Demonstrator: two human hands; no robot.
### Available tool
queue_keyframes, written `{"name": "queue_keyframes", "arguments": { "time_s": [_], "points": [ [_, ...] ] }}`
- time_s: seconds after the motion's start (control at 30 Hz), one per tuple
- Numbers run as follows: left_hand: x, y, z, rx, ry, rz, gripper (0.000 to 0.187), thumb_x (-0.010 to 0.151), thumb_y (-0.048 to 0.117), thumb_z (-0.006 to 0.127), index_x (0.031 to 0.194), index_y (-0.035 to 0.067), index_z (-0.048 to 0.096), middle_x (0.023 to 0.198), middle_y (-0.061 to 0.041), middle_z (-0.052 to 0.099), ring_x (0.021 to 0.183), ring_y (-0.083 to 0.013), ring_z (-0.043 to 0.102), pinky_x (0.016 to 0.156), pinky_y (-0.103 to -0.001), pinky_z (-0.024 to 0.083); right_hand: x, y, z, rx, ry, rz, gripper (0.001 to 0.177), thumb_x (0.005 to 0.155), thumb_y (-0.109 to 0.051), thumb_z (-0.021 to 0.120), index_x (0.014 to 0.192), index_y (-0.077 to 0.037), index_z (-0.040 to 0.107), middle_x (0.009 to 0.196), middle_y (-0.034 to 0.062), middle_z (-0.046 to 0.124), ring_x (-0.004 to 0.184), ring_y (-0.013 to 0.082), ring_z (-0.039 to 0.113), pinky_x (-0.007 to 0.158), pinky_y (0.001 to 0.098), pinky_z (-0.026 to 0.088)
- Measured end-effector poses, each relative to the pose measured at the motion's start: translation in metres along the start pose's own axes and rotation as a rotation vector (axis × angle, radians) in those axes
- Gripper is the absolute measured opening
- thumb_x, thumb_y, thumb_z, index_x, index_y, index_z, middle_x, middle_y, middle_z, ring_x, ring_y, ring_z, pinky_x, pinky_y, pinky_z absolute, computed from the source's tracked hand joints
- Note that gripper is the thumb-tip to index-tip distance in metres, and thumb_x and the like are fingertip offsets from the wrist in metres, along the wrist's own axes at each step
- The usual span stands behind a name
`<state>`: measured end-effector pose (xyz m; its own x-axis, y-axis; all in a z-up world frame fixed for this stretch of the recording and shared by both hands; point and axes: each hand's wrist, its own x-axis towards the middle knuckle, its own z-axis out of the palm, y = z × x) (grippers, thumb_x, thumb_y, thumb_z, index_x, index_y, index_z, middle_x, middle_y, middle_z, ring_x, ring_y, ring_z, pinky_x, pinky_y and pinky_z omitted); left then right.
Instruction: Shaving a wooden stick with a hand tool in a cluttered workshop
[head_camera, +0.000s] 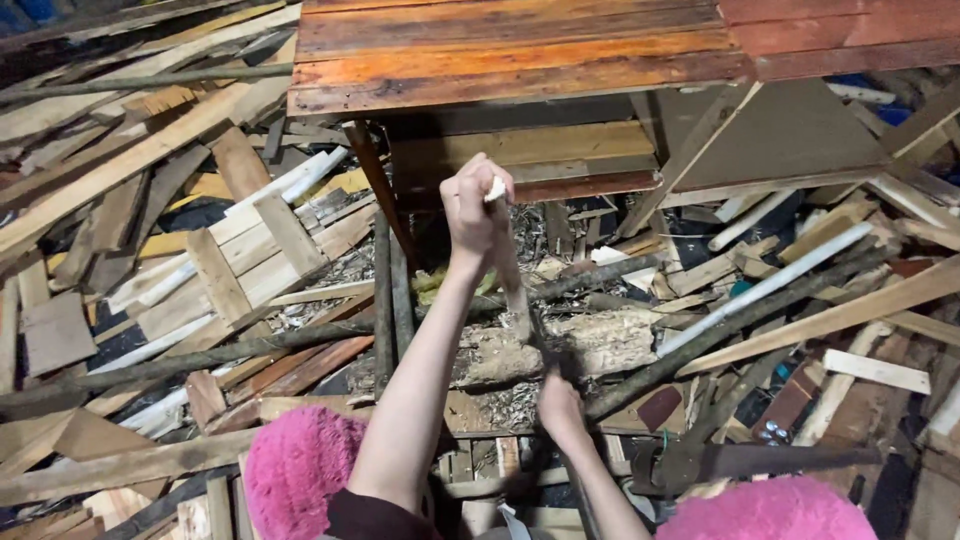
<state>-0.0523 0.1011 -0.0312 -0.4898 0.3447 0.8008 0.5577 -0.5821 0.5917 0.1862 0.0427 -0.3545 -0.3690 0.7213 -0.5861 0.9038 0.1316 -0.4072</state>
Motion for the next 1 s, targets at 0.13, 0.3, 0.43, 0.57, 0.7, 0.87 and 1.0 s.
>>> {"name": "queue_keyframes", "arguments": {
  "time_s": [0.13, 0.3, 0.43, 0.57, 0.7, 0.87, 1.0],
  "points": [
    [0.003, 0.041, -0.004, -0.146, -0.097, -0.136, 0.047, 0.092, 0.029, 0.033, 0.058, 0.005, 0.054, 0.064, -0.004, 0.061, 0.065, -0.0165, 0.041, 0.076, -0.031, 0.036, 0.050, 0.061, 0.070, 0.070, 0.086, -0.116, 0.032, 0.088, -0.004, 0.042, 0.102, 0.012, 0.065, 0.099, 0.0339, 0.071, 0.094, 0.0506, 0.071, 0.084, 0.0545, 0.058],
    [0.001, 0.014, -0.010, 0.058, -0.052, 0.083, 0.055, 0.107, 0.029, 0.034, 0.057, 0.016, 0.053, 0.052, -0.001, 0.056, 0.050, -0.0185, 0.046, 0.063, -0.029, 0.046, -0.103, -0.069, -0.103, 0.184, 0.100, -0.140, 0.048, 0.104, -0.012, 0.037, 0.144, 0.012, 0.044, 0.107, 0.0446, 0.068, 0.112, 0.0555, 0.067, 0.097, 0.0655, 0.051],
    [0.000, 0.037, -0.011, -0.038, -0.043, -0.066, 0.055, 0.102, 0.033, 0.033, 0.054, 0.016, 0.053, 0.051, -0.001, 0.050, 0.053, -0.0152, 0.043, 0.062, -0.028, 0.043, -0.058, -0.047, -0.045, 0.111, 0.095, -0.123, 0.037, 0.099, -0.008, 0.042, 0.128, 0.008, 0.058, 0.102, 0.0355, 0.073, 0.105, 0.0476, 0.072, 0.089, 0.0578, 0.059],
    [0.006, 0.035, -0.021, 0.010, -0.023, -0.010, 0.054, 0.101, 0.029, 0.035, 0.052, 0.014, 0.053, 0.050, -0.003, 0.050, 0.052, -0.0175, 0.044, 0.057, -0.028, 0.040, -0.008, -0.032, -0.016, 0.138, -0.026, 0.071, 0.033, 0.094, -0.008, 0.052, 0.112, 0.013, 0.071, 0.099, 0.0335, 0.075, 0.104, 0.0490, 0.072, 0.083, 0.0609, 0.059],
    [0.005, 0.058, -0.025, 0.166, -0.047, 0.082, 0.056, 0.106, 0.027, 0.033, 0.055, 0.017, 0.053, 0.049, 0.000, 0.049, 0.046, -0.0194, 0.046, 0.052, -0.028, 0.040, -0.080, -0.059, -0.080, 0.140, 0.094, -0.126, 0.041, 0.099, -0.010, 0.044, 0.131, 0.009, 0.060, 0.104, 0.0391, 0.072, 0.107, 0.0520, 0.071, 0.090, 0.0638, 0.056],
    [0.001, 0.054, -0.021, 0.221, -0.057, 0.233, 0.052, 0.110, 0.025, 0.034, 0.061, 0.018, 0.052, 0.053, 0.002, 0.052, 0.047, -0.0192, 0.047, 0.050, -0.029, 0.040, -0.051, -0.048, -0.035, 0.153, 0.118, -0.085, 0.036, 0.101, -0.018, 0.042, 0.114, 0.004, 0.068, 0.100, 0.0321, 0.074, 0.105, 0.0468, 0.071, 0.085, 0.0588, 0.058],
    [-0.004, 0.060, -0.016, -0.008, -0.024, -0.013, 0.051, 0.102, 0.025, 0.037, 0.054, 0.013, 0.050, 0.051, -0.004, 0.050, 0.052, -0.0172, 0.042, 0.057, -0.029, 0.038, -0.046, -0.044, -0.024, -0.001, 0.048, -0.015, 0.028, 0.090, -0.003, 0.053, 0.106, 0.006, 0.073, 0.100, 0.0273, 0.076, 0.102, 0.0445, 0.074, 0.085, 0.0537, 0.061]
  ]
}}
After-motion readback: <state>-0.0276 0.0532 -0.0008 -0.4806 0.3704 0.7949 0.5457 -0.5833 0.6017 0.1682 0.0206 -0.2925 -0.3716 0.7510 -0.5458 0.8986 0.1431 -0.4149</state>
